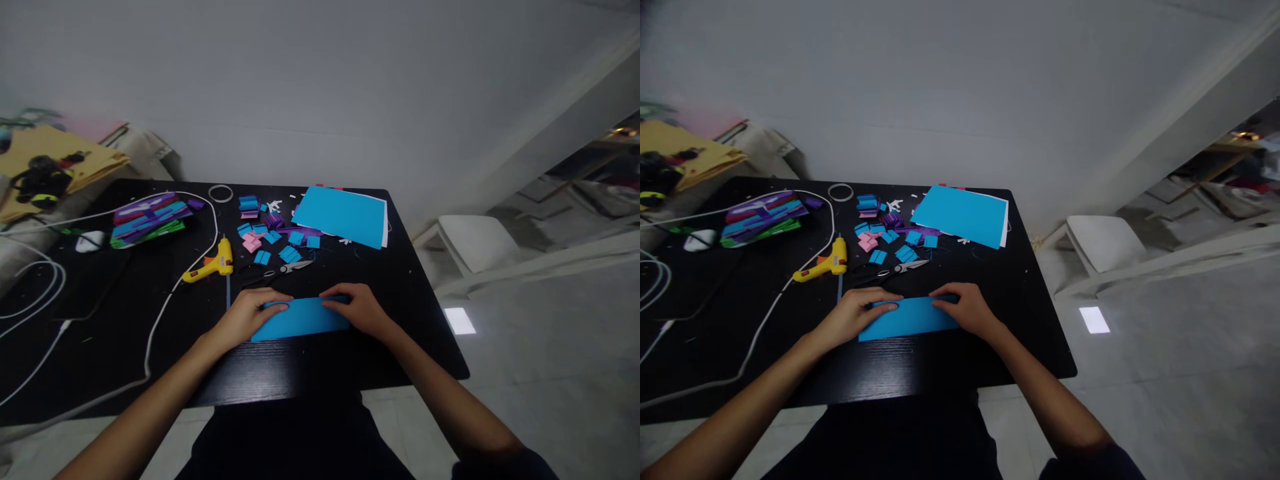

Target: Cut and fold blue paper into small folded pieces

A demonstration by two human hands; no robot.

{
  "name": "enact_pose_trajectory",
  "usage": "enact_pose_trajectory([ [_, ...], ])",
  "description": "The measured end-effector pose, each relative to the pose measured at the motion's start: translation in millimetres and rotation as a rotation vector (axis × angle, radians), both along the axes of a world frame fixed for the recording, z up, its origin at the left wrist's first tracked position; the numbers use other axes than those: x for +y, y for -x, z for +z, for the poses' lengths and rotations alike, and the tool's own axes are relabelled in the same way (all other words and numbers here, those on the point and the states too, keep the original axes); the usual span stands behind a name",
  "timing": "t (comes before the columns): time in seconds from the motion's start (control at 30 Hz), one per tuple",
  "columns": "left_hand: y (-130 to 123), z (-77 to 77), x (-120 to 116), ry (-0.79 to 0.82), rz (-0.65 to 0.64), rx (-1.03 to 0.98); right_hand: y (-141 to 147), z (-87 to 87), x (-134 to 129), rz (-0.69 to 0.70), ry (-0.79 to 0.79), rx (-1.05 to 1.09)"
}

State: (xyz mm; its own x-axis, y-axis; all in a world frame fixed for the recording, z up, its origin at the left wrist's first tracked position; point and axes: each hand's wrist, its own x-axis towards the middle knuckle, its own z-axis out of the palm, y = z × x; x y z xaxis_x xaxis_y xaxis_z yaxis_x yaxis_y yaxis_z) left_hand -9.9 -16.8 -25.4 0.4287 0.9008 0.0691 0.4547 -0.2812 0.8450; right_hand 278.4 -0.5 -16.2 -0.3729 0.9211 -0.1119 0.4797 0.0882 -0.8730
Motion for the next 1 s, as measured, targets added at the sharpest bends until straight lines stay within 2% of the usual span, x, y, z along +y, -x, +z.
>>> enact_pose_trajectory([
  [0.27,-1.5,-9.9,3.8,-0.079,-0.031,0.062,1.7,-7.1,2.5,-0.025,0.008,-0.054],
  [0.5,-5.3,-24.9,4.2,-0.224,-0.027,0.262,6.5,-14.6,3.9,-0.007,-0.046,-0.135],
  [0.67,-10.0,-18.8,2.3,-0.248,-0.050,0.478,8.5,-18.6,6.3,0.036,-0.102,-0.216],
  [0.87,-16.5,-13.0,2.2,-0.385,-0.048,0.589,11.5,-15.0,6.6,0.073,-0.149,-0.344],
  [1.0,-23.5,-13.9,-3.8,-0.454,-0.039,0.607,17.8,-13.5,0.5,0.072,-0.302,-0.507],
])
